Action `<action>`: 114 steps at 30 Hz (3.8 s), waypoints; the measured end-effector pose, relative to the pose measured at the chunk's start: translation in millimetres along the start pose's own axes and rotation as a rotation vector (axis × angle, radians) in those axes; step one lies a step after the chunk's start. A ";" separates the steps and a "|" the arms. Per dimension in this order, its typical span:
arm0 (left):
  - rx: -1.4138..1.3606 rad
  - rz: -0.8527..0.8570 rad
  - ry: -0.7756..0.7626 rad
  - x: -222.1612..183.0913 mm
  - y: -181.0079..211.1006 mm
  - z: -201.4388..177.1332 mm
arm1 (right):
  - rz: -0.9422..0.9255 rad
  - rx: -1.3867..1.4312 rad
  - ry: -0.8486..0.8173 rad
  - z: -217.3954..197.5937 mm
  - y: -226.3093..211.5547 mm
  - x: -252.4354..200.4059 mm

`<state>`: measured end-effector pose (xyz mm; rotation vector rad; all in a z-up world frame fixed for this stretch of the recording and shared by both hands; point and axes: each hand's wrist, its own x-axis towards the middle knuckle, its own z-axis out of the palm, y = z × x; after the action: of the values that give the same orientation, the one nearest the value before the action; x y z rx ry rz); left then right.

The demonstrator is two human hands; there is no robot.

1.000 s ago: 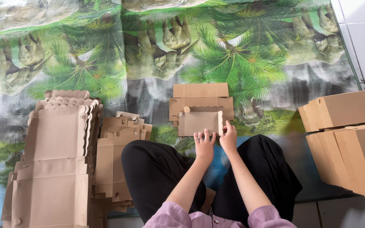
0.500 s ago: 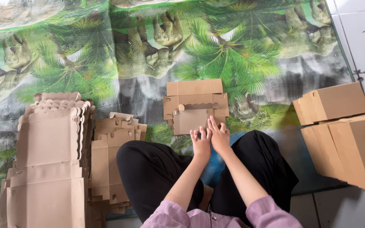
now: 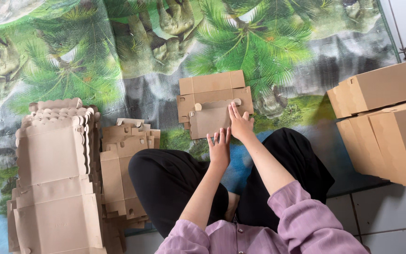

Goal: The person assembles cardboard food containers by hand, folding the pre-cut flaps and securing the corners to form a box, then repeats the process with a second piece of cardboard.

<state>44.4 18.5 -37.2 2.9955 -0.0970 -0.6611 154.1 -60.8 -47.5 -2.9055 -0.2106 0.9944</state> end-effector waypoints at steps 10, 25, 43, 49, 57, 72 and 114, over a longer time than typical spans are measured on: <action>-0.006 -0.058 -0.012 0.4 1.7 -7.2 | -0.043 -0.172 -0.023 26.7 -0.9 -65.6; -0.691 -0.429 0.775 -12.3 -86.5 69.0 | -0.040 -0.129 -0.099 57.2 9.3 -92.7; -0.983 -0.468 0.488 -29.9 -73.7 47.3 | -0.049 0.063 -0.079 68.9 17.5 -91.9; -0.944 -0.227 0.388 -35.4 -67.2 36.8 | -0.027 0.176 -0.008 72.2 17.3 -88.0; -0.477 -0.159 0.177 -19.5 -66.5 68.2 | -0.035 0.211 0.064 69.1 12.0 -89.8; -0.480 -0.308 0.304 -7.1 -69.9 83.8 | -0.108 0.089 0.098 42.1 0.7 -89.6; 0.114 -0.243 0.825 -30.2 -54.0 78.7 | -0.413 -0.127 0.065 46.0 -53.4 -95.4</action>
<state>-13.7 70.1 -100.4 3.1361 0.2849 0.6169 45.4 -21.6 -20.6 -2.8171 -0.8568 0.8400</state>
